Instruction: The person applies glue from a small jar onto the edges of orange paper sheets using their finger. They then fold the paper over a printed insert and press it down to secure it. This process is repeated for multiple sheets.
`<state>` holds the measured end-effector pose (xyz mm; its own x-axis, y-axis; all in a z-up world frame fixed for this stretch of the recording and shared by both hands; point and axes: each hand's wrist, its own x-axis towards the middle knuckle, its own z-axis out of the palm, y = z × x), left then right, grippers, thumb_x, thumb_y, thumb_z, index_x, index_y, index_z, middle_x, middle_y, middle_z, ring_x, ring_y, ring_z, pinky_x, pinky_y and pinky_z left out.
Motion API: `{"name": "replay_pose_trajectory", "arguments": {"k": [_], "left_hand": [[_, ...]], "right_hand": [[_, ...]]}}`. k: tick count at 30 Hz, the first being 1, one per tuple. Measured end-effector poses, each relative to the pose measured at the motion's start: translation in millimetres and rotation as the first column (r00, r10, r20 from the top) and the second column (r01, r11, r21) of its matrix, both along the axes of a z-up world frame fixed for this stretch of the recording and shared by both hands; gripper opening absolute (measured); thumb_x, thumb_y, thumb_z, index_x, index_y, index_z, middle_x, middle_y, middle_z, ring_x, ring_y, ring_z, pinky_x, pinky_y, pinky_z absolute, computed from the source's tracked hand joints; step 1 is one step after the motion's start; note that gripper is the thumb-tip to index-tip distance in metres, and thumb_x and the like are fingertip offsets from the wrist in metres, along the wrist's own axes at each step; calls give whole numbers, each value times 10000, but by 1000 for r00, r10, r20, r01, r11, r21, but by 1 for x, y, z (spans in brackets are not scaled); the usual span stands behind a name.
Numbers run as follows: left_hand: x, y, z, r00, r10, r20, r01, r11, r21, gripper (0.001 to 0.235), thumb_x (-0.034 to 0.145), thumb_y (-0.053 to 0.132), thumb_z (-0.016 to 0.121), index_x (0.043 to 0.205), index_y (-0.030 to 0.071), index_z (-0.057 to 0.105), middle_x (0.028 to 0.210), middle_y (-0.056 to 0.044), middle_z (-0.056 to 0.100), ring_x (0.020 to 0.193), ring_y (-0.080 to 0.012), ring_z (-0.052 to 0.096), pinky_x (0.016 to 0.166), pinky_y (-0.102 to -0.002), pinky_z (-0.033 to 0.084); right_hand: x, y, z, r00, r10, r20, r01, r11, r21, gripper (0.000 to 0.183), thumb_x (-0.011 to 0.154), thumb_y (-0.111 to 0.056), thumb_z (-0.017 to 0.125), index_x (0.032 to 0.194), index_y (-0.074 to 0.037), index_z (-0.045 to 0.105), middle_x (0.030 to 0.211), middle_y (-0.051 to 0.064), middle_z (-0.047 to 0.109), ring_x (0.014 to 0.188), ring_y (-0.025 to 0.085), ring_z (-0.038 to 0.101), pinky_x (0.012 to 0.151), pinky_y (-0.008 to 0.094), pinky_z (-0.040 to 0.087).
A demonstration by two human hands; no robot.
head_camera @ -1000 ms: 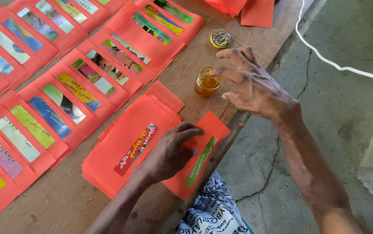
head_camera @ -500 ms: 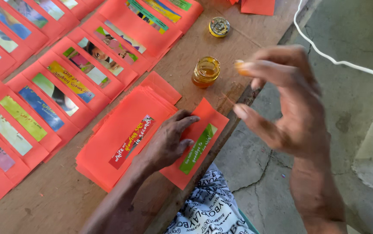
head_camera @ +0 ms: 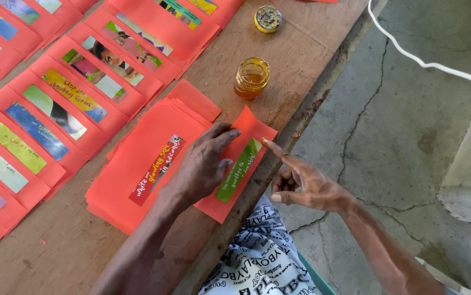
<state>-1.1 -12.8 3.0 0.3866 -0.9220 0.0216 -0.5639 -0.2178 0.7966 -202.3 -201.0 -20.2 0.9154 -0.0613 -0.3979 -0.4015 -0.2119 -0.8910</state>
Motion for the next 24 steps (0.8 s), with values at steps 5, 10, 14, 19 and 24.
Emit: {"name": "replay_pose_trajectory", "arguments": {"k": [5,10,14,19,24], "left_hand": [[-1,1,-2,1000,-3,-16,3,1000,-2,574,792,-15,705,1348,3,562,1437,-178,535,1332,-377,512,1091,-433,432],[-1,2,-5,1000,-3,-16,3,1000,23,582,798,-6,706,1361,14,558,1437,-173,531,1348,-374,499,1101,-433,425],[0,2,-9,1000,4,-15,-4,1000,13,586,798,-1,711,1363,15,557,1443,-174,529,1351,-375,495,1104,-434,423],[1,3,-13,1000,7,-9,-7,1000,6,589,796,-5,713,1365,14,560,1440,-177,527,1348,-381,493,1097,-440,419],[2,3,-14,1000,14,-28,-13,1000,16,596,780,-21,707,1357,9,563,1427,-164,542,1345,-361,509,1102,-429,426]], "right_hand": [[5,2,6,990,-18,-137,18,1000,-5,1163,749,-431,796,1657,-246,94,668,28,593,559,133,579,528,342,535],[14,4,16,972,53,-227,-87,986,-143,1150,740,-424,721,1675,-301,64,636,25,631,527,153,588,537,362,540],[13,15,23,969,139,-206,-194,942,-274,1035,814,-362,707,1637,-296,84,656,13,645,545,141,607,585,356,562],[15,42,40,922,222,-317,-319,899,-300,995,802,-144,594,1676,-320,153,597,128,595,514,256,576,589,453,540],[8,61,41,930,351,-111,-368,870,-328,871,835,-94,585,1634,-243,269,604,213,583,577,381,593,656,529,488]]}}
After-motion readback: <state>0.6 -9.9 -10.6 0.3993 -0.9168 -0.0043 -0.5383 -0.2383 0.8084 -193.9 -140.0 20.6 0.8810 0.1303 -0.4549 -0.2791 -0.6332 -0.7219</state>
